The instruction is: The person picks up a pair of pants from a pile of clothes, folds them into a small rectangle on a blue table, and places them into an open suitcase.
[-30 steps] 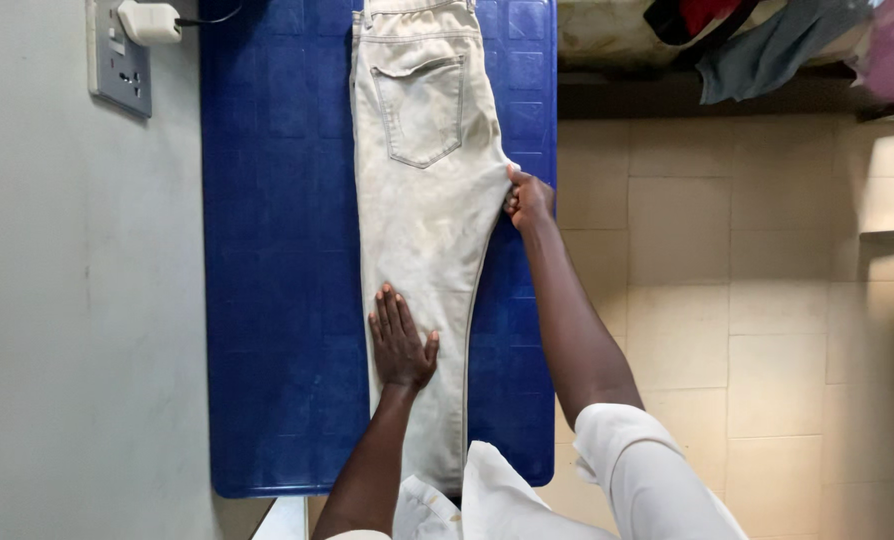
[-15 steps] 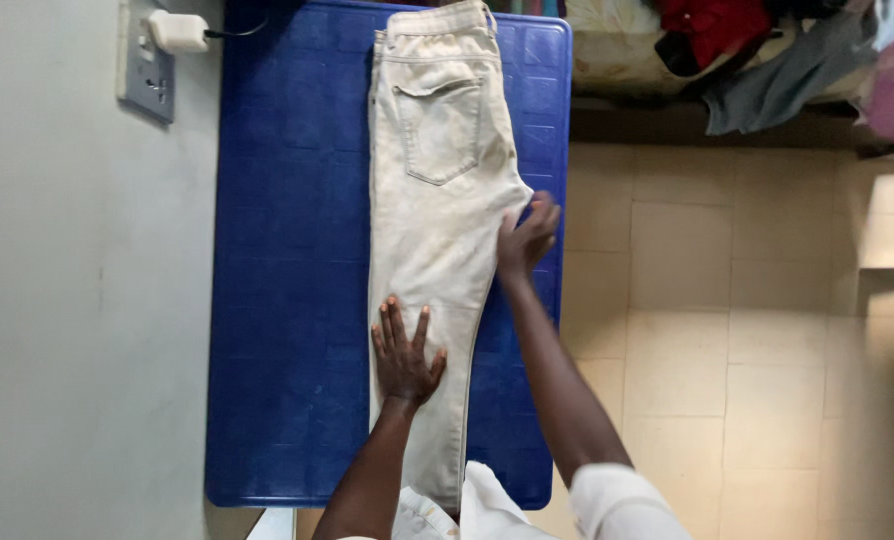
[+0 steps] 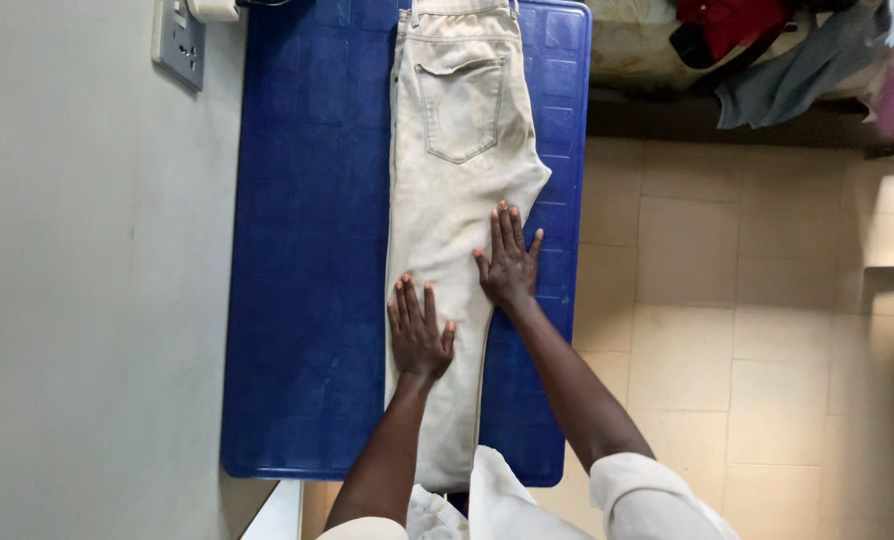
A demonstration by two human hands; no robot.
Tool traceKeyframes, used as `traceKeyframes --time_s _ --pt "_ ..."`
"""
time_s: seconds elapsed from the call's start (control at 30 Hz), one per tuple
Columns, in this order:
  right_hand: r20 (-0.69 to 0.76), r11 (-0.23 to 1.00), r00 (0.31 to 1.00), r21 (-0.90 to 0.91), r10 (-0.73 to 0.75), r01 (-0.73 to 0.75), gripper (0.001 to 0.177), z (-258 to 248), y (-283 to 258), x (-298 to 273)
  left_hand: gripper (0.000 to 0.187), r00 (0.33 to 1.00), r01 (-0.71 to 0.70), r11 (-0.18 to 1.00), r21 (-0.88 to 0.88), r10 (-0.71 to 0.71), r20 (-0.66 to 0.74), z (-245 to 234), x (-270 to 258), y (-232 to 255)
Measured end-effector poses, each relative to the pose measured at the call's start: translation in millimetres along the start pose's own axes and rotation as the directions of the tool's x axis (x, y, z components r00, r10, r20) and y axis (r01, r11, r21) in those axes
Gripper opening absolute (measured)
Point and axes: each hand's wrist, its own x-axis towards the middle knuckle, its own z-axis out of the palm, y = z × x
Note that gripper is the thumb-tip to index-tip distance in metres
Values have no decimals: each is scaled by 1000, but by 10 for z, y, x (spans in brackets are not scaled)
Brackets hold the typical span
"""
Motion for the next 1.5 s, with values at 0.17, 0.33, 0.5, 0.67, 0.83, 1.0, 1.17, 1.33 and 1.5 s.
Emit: traceKeyframes --time_s 0.17,0.33,0.5,0.67,0.83,1.0,1.17,1.33,1.5 --pt "42 1000 999 -12 10 -10 78 -119 -72 14 84 996 64 998 -7 -64 -59 -32 -217 -35" --pt "149 965 971 -214 185 -151 79 -42 -374 -124 80 987 153 986 63 -151 -48 -155 -488 -91" --pt "139 959 988 -261 -73 108 76 342 -741 -1076 81 985 173 982 77 -174 15 -177 -479 -103" --pt "23 992 995 -92 93 -90 75 152 -676 -1370 79 995 93 996 5 -93 -32 -204 -610 -251" --pt "34 959 959 -10 282 -282 67 219 -653 -1442 71 993 117 993 -10 -117 -22 -225 -944 -352" --pt "-3 963 964 -38 265 -265 64 271 -796 -1968 64 986 143 989 -44 -146 -77 -234 -1523 -466" --pt "106 963 957 -17 269 -269 67 79 -1051 -2609 53 979 125 969 -213 -155 -134 -343 -1932 -489" --pt "-35 900 932 277 360 -337 52 33 -1153 -3193 16 969 125 950 -286 -179 -169 -458 -2142 -518" --pt "-119 795 869 479 480 -373 16 198 -1073 -3521 16 954 245 903 -353 -289 -78 -314 -2355 -608"
